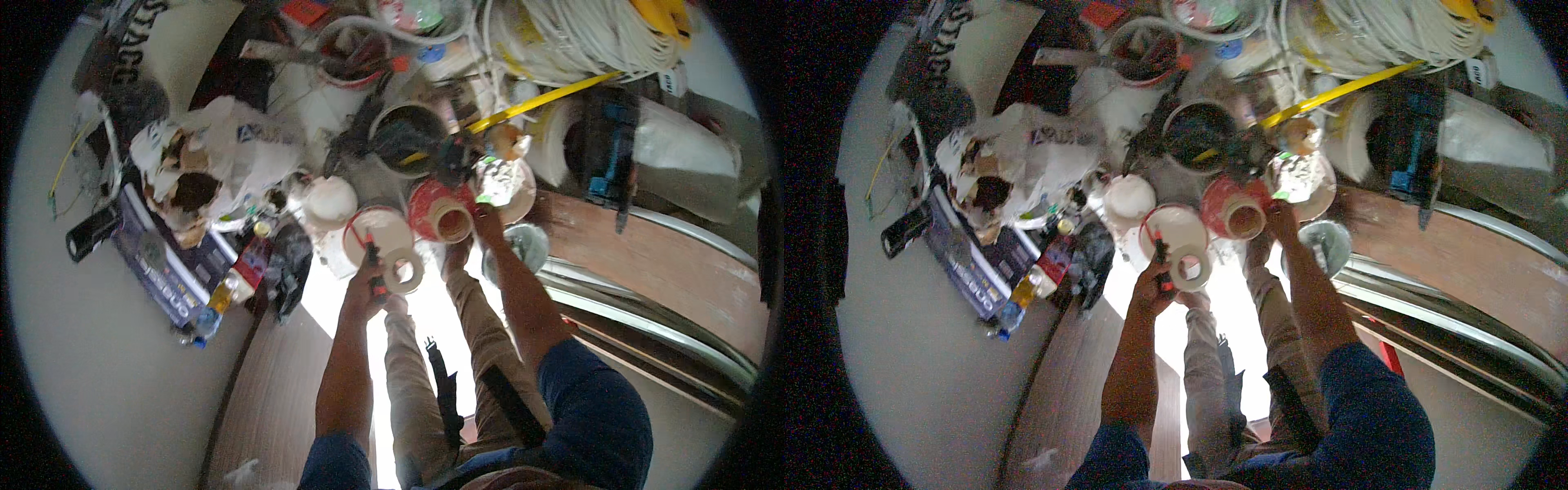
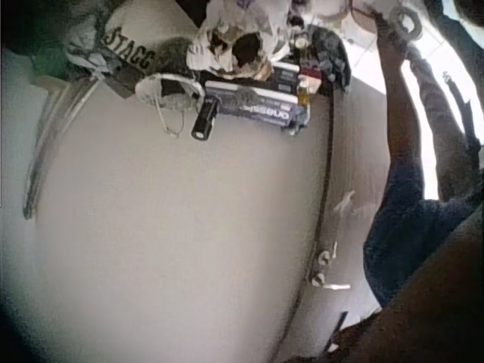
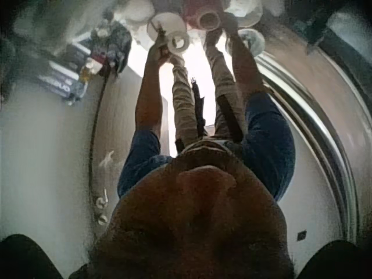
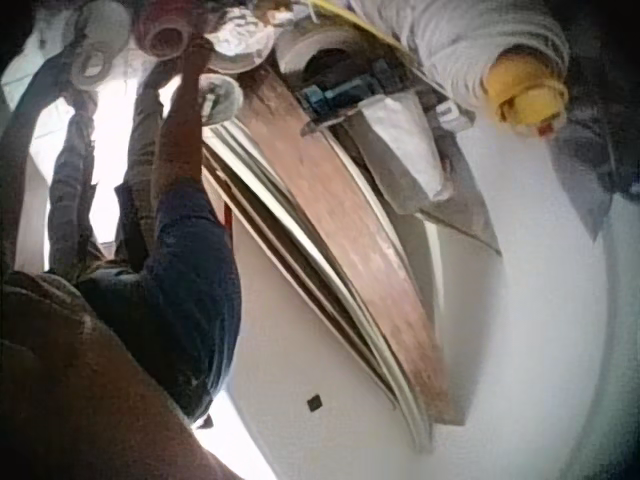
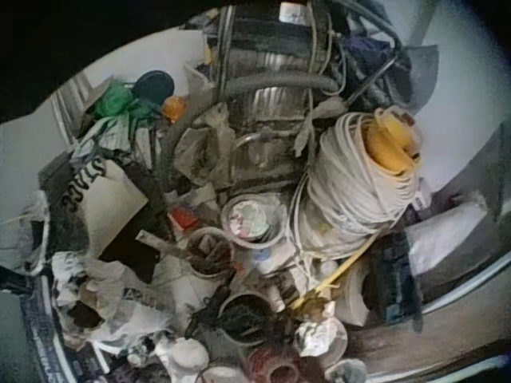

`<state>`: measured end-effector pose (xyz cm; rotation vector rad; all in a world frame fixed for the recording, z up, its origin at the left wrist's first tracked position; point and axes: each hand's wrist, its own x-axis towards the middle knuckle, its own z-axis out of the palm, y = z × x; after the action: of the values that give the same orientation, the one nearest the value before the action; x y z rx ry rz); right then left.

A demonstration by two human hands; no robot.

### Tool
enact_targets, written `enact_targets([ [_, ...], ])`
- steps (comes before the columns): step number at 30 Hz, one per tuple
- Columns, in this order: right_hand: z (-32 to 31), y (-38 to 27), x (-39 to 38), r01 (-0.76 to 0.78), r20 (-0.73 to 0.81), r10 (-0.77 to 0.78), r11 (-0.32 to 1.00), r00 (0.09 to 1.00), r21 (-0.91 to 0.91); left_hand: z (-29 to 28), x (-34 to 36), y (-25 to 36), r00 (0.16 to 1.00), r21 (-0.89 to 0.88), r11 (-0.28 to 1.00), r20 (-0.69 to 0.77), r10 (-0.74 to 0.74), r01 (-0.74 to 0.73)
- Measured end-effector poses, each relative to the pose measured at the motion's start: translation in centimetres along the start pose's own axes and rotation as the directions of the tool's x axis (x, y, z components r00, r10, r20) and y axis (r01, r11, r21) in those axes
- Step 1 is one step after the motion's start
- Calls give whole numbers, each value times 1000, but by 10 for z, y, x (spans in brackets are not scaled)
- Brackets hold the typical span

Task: The person scoops white paint from a bucket into a paint tray using a small brush. They then walk down a hallway and into a storage room, placing the bucket and other items on the floor.

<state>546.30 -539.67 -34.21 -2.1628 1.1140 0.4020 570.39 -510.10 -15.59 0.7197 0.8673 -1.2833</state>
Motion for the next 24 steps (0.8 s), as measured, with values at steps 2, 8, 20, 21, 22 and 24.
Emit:
enact_targets([
  [2,0,-12,-3,24,-26,-27,995,999,-100,0,-1,6,999,-60,998,42,-6,9],
  [8,-28,-58,-35,-255,-150,271,960,951,117,12,10,12,993,-136,991,111,28,-13],
  [20,-18,-25,-33,-77,-326,138,978,935,193,44,36,21,992,-151,988,114,47,-29],
  [21,-25,-27,-25,114,-378,-125,992,917,-54,45,36,22,989,-146,988,134,67,-47],
  [22,-29,-29,-18,232,-373,-329,931,867,-281,45,36,24,988,-135,989,130,78,-60],
  [24,-36,-32,-6,-13,-228,29,997,973,73,44,36,27,991,-151,987,113,76,-58],
])
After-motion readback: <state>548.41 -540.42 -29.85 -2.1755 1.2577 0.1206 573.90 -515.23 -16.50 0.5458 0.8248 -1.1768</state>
